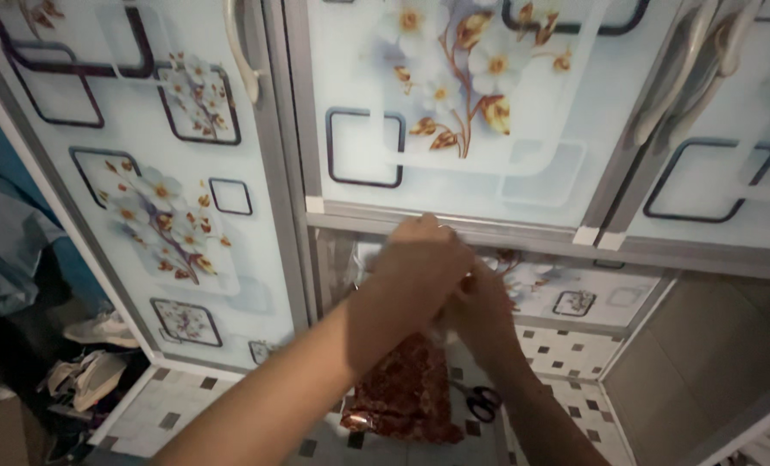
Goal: The person wraps a small object with red patterned paper inside a clear plastic bag. They fold the paper around the item, smooth the edges, and adjust the bag to enclose the wrapped package.
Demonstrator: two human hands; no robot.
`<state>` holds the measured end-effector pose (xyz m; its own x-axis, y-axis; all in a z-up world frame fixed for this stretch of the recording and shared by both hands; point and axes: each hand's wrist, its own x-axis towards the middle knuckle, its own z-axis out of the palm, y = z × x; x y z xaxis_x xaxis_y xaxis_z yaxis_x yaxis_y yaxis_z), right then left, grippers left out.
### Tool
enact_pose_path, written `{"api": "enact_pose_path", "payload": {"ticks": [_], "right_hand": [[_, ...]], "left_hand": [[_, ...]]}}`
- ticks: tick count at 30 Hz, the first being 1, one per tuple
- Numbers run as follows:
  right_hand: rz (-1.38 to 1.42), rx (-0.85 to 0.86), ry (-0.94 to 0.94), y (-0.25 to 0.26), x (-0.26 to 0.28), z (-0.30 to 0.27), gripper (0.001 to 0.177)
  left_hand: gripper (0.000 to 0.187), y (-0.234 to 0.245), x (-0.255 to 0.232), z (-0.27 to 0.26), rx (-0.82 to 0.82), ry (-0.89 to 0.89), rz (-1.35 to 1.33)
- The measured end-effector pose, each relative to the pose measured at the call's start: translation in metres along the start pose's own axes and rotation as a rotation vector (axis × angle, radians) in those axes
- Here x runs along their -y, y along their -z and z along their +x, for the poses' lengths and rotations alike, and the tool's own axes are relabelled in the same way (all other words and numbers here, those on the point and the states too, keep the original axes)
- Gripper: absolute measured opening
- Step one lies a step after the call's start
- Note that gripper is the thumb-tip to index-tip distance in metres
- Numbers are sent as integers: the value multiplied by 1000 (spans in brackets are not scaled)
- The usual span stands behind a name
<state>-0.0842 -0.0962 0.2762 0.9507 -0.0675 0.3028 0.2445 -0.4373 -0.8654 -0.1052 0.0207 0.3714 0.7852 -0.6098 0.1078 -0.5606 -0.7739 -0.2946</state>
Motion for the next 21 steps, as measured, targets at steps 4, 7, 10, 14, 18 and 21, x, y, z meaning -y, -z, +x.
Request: {"api": "enact_pose_path", "payload": {"ticks": [4, 7, 10, 14, 18, 21], "right_hand": [[223, -78, -51, 8, 6, 1, 29], [303, -118, -128, 8, 0, 5, 32], [370, -153, -24, 5, -11, 10, 32], [370, -236, -77, -1, -23, 21, 26], [352, -224, -52, -1, -28, 21, 24], [355, -215, -60, 1, -27, 20, 23]], "left_hand": [[84, -16, 2, 10, -441, -59, -60], [80, -31, 3, 19, -609, -82, -85], [91, -36, 2, 30, -545, -69, -52], [114, -35, -5, 39, -508, -33, 113], [93, -39, -11, 37, -658, 46, 155], [95, -40, -10, 40, -617, 52, 195]]}}
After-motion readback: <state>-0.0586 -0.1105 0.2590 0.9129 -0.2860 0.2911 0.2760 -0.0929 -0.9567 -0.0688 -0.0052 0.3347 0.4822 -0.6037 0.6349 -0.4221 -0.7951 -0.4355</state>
